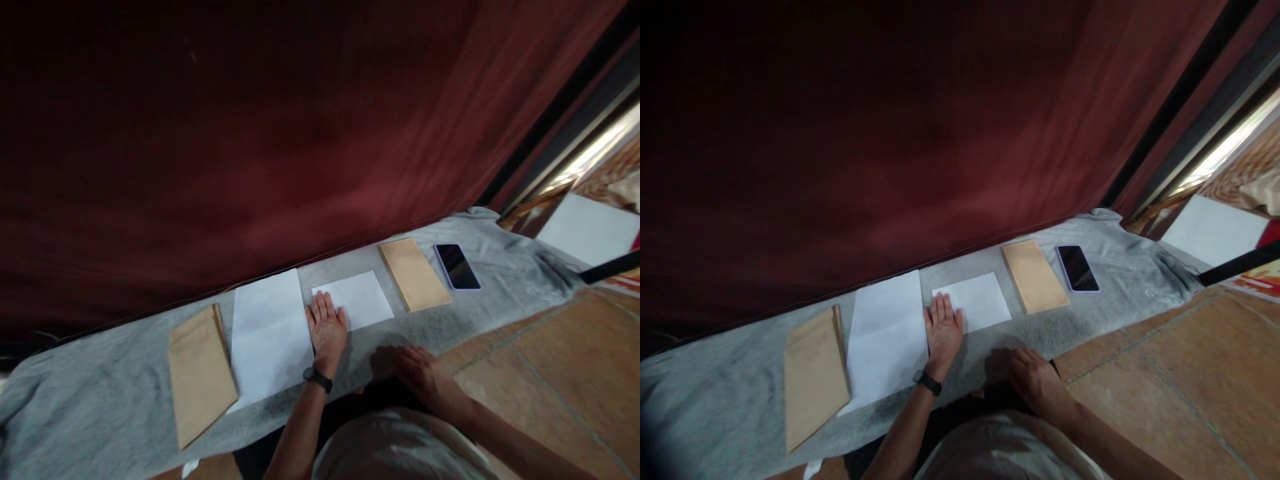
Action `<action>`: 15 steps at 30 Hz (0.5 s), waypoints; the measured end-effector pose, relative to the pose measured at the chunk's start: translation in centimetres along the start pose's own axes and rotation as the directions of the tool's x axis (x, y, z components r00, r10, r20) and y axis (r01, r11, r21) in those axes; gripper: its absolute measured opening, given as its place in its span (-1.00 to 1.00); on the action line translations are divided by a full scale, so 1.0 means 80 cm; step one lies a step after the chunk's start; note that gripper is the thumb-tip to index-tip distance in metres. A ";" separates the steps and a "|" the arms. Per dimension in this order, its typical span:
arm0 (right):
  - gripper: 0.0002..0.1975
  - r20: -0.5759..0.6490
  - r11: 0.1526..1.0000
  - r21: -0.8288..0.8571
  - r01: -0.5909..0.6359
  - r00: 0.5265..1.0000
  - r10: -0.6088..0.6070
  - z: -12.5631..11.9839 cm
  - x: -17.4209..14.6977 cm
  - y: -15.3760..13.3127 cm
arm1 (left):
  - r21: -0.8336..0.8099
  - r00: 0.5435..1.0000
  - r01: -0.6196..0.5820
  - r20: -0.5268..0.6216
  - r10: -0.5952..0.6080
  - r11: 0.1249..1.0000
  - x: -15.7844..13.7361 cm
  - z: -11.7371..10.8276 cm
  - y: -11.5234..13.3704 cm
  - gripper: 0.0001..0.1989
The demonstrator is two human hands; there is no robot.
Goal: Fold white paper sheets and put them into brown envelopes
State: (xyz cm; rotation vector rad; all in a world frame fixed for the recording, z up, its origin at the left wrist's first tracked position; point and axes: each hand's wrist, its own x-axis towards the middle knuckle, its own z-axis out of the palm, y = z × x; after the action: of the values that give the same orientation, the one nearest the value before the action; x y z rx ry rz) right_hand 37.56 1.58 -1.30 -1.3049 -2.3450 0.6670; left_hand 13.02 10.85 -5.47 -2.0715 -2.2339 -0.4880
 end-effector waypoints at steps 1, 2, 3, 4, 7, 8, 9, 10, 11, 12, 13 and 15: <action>-0.66 -0.031 0.993 0.086 -0.082 0.996 0.085 -0.001 0.010 -0.001 | 0.001 1.000 0.010 -0.002 -0.010 1.000 0.001 -0.001 0.005 -0.41; -0.63 -0.059 0.972 0.181 -0.149 0.985 0.162 0.001 0.021 -0.003 | -0.004 1.000 0.009 0.001 -0.009 1.000 0.001 -0.002 0.013 -0.42; -0.62 -0.081 0.937 0.282 -0.204 0.969 0.235 0.004 0.035 -0.005 | -0.016 1.000 -0.009 0.010 0.009 1.000 0.002 -0.002 0.021 -0.42; -0.61 -0.103 0.896 0.379 -0.230 0.952 0.288 0.009 0.051 -0.007 | -0.035 0.999 -0.041 0.027 0.042 0.999 0.002 -0.002 0.030 -0.42; -0.69 -0.232 0.795 0.590 -0.141 0.914 0.334 0.032 0.101 -0.010 | -0.099 0.981 -0.149 0.110 0.160 0.984 0.002 0.001 0.053 -0.39; -0.72 -0.266 0.767 0.633 -0.108 0.900 0.346 0.041 0.115 -0.009 | -0.107 0.974 -0.163 0.139 0.177 0.981 0.002 0.002 0.056 -0.38; -0.75 -0.280 0.746 0.659 -0.092 0.891 0.357 0.050 0.128 -0.006 | -0.107 0.970 -0.167 0.163 0.183 0.980 0.002 0.003 0.057 -0.38; -0.78 -0.288 0.737 0.669 -0.096 0.880 0.377 0.057 0.138 -0.002 | -0.106 0.967 -0.166 0.177 0.183 0.980 0.001 0.004 0.056 -0.38; -0.80 -0.282 0.729 0.676 -0.112 0.874 0.396 0.064 0.145 0.003 | -0.106 0.968 -0.161 0.179 0.178 0.981 0.001 0.004 0.053 -0.38; -0.82 -0.276 0.723 0.679 -0.128 0.868 0.414 0.069 0.149 0.009 | -0.108 0.971 -0.153 0.169 0.170 0.982 0.000 0.004 0.048 -0.39; -0.84 -0.271 0.719 0.680 -0.143 0.862 0.428 0.072 0.150 0.015 | -0.114 0.976 -0.141 0.150 0.157 0.983 -0.001 0.003 0.041 -0.40; -0.85 -0.274 0.715 0.683 -0.151 0.854 0.443 0.076 0.147 0.024 | -0.133 0.989 -0.099 0.098 0.112 0.986 -0.005 0.001 0.027 -0.42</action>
State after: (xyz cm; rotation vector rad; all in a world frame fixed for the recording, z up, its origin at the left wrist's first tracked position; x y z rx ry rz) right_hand 29.75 11.27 -6.27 -1.3311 -1.3589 1.0507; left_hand 15.20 10.59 -5.26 -2.3171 -2.1866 -0.5400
